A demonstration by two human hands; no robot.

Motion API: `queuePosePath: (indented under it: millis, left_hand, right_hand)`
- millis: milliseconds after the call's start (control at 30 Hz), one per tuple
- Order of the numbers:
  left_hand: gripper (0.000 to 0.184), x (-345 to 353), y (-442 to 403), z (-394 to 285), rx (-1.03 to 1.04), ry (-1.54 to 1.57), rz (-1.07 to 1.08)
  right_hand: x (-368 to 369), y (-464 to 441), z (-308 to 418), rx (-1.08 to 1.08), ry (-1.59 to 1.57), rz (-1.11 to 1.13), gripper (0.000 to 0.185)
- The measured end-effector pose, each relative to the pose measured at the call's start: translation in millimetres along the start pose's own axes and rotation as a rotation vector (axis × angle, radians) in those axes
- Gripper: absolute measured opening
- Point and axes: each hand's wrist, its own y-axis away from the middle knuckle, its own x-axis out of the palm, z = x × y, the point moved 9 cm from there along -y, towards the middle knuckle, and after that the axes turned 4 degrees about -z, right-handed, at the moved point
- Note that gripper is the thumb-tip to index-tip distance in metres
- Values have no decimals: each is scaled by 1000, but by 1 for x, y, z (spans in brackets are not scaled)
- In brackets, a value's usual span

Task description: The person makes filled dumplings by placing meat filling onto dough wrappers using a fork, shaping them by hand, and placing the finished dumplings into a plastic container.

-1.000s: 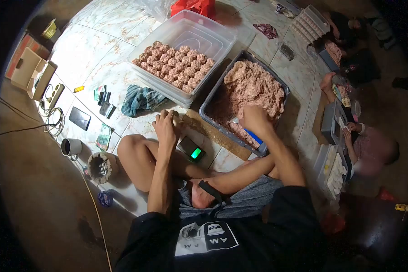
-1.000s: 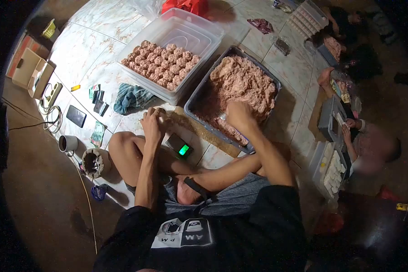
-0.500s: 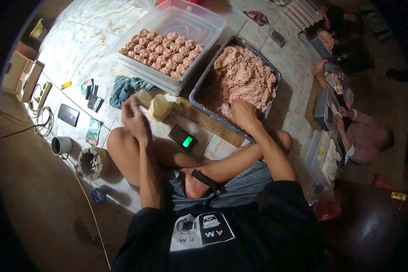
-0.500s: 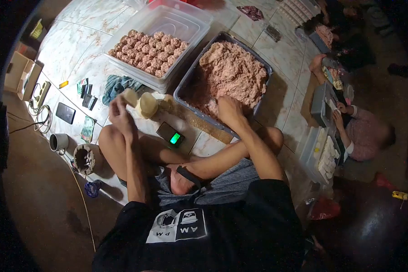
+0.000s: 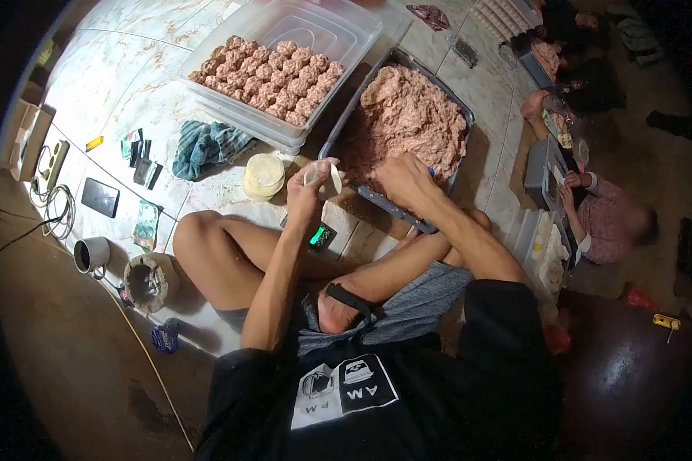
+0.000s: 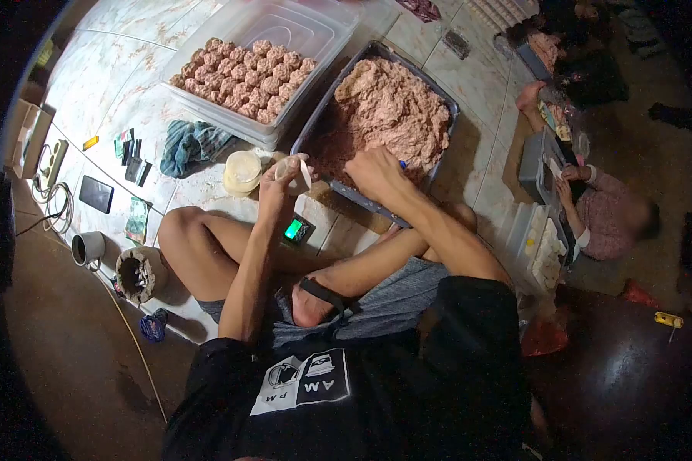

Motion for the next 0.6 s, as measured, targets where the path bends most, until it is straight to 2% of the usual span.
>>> queuePosePath:
  millis: [67, 167, 200, 300, 333, 367, 433, 533, 600]
  left_hand:
    - [32, -1, 3, 1, 4, -24, -21]
    - [31, -3, 5, 3, 5, -20, -44]
    - [31, -2, 6, 2, 1, 6, -39]
    - [31, 4, 13, 0, 2, 77, -13]
    - [29, 4, 12, 1, 9, 91, 1]
    - [28, 4, 8, -2, 28, 109, 9]
    - [27, 2, 10, 0, 13, 103, -27]
    - [28, 2, 7, -1, 14, 99, -21]
    - [27, 0, 8, 2, -4, 101, -47]
  right_hand:
    - [-10, 10, 0, -35, -73, -70, 12]
    - [-21, 23, -21, 65, -270, 87, 15]
    - [-26, 27, -35, 132, -396, -20, 20]
    - [22, 26, -43, 368, -407, 36, 17]
    - [38, 23, -31, 344, -280, -13, 18]
    - [32, 19, -26, 265, -383, -131, 18]
    - [-13, 22, -15, 261, -519, -22, 19]
    - [0, 27, -39, 263, -596, -104, 21]
    - [14, 14, -26, 252, -608, -157, 22]
